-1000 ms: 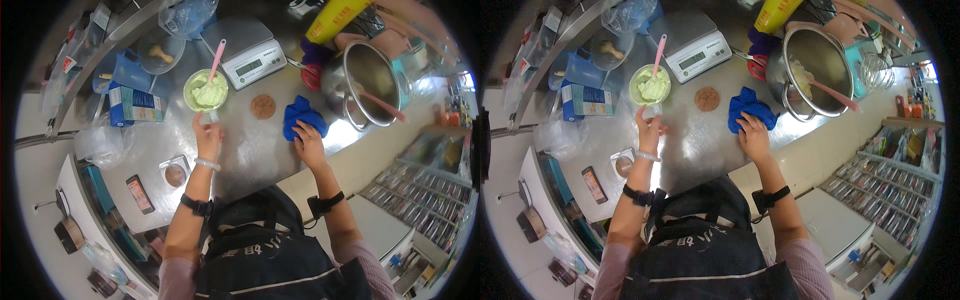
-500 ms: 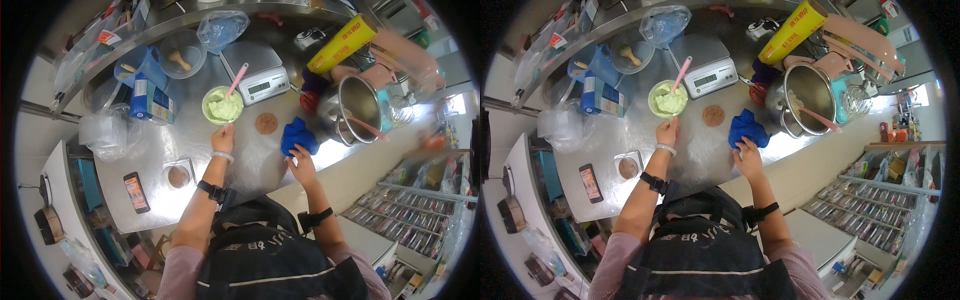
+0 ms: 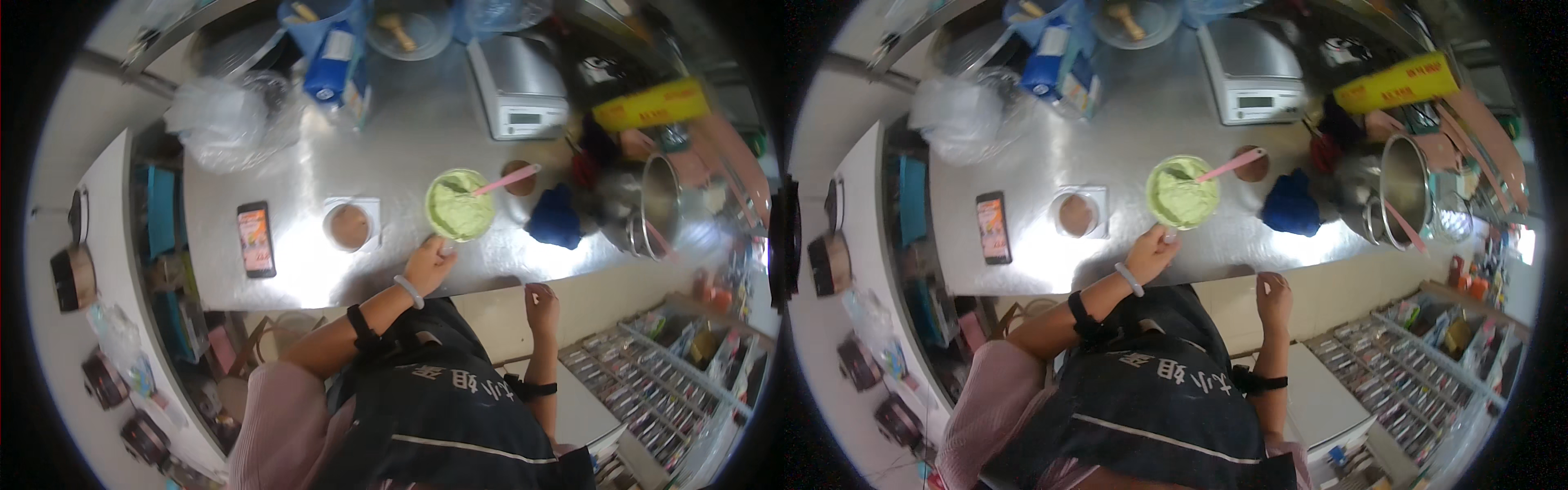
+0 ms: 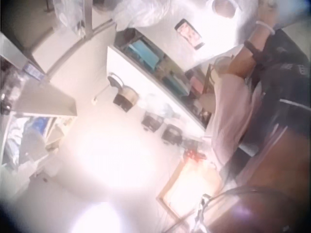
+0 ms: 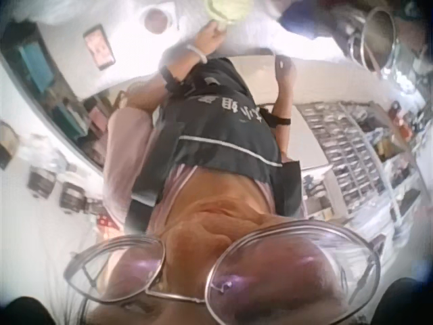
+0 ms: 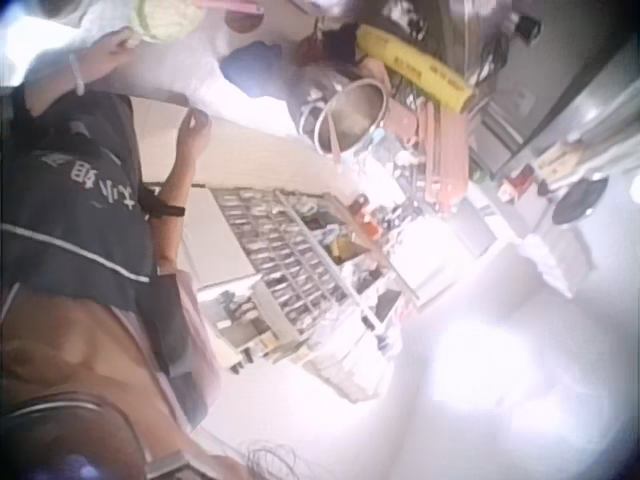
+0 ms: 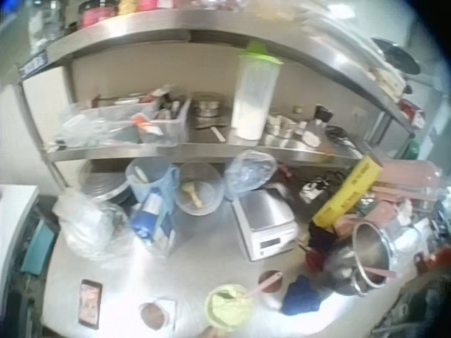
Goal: The person stirs a green mixture in a container, puts away a jar, and cleans the work surface before using a piping bag to transfer the mixture into another container. They then gather grapes from a bag and cut them into smaller pieces on a cutting board, later placing the cut fruit onto the cream-filled container.
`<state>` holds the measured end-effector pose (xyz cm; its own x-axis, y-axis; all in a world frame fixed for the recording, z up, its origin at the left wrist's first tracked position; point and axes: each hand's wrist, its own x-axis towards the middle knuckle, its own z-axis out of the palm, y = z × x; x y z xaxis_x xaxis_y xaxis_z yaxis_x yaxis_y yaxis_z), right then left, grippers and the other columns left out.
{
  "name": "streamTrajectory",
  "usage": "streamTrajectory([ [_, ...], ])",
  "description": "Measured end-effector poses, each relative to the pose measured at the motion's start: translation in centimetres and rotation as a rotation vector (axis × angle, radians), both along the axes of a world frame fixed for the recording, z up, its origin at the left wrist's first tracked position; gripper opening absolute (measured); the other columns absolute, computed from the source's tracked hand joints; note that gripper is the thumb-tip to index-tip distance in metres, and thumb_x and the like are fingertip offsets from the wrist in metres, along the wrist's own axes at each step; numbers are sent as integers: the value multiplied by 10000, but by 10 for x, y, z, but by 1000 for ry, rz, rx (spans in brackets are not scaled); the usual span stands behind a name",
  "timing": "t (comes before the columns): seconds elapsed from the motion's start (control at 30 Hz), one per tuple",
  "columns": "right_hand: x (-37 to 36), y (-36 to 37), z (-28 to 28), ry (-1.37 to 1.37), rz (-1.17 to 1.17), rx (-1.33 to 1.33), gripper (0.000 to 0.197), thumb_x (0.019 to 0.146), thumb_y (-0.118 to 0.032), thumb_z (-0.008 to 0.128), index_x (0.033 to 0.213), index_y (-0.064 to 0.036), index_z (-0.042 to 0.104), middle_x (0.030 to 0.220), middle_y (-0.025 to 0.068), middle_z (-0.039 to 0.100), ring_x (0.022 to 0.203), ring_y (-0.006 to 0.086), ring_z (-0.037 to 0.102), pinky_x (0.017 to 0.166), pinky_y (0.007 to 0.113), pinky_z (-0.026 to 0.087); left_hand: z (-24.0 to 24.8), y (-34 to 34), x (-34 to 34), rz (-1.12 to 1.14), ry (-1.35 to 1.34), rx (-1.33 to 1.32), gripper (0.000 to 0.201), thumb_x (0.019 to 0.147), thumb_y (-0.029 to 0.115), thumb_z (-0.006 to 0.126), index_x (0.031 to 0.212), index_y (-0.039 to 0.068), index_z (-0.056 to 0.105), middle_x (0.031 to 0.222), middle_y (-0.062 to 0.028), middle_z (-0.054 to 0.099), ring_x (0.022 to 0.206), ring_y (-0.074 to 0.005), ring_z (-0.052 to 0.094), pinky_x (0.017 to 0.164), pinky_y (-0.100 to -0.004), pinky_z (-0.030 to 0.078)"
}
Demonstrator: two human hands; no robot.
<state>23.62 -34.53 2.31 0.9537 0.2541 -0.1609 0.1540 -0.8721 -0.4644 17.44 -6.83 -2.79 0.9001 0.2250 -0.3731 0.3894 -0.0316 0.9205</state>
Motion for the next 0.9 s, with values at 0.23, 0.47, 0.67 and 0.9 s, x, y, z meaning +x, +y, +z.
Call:
streamTrajectory([
  [0.23,8,-42,-6,57,30,-14,114,799,-101,645,851,-7,683,889,129,675,805,273,652,671,355,541,19,7,-19,165,-122,138,376,790,90,622,1063,4,379,713,-102,525,564,-199,539,535,-329,431],
  [0.47,38,-54,-4,51,208,-89,91,766,-98,675,775,-8,681,826,119,679,743,244,663,621,319,539,17,37,-73,239,-78,314,104,761,31,518,745,53,419,661,-167,515,621,-393,506,558,-445,395],
  [0.67,39,-5,-14,169,201,32,236,786,-163,648,961,-6,630,1109,140,597,842,297,641,703,389,527,-2,50,-129,109,-159,578,299,838,177,582,598,51,458,587,-148,508,565,-359,512,512,-433,390],
  [0.9,30,18,-44,76,216,-388,468,800,-212,603,1221,-48,484,1358,131,424,1162,358,489,903,434,459,5,58,-153,-99,-161,519,351,866,302,568,626,48,540,613,-135,547,579,-348,541,534,-437,429],
])
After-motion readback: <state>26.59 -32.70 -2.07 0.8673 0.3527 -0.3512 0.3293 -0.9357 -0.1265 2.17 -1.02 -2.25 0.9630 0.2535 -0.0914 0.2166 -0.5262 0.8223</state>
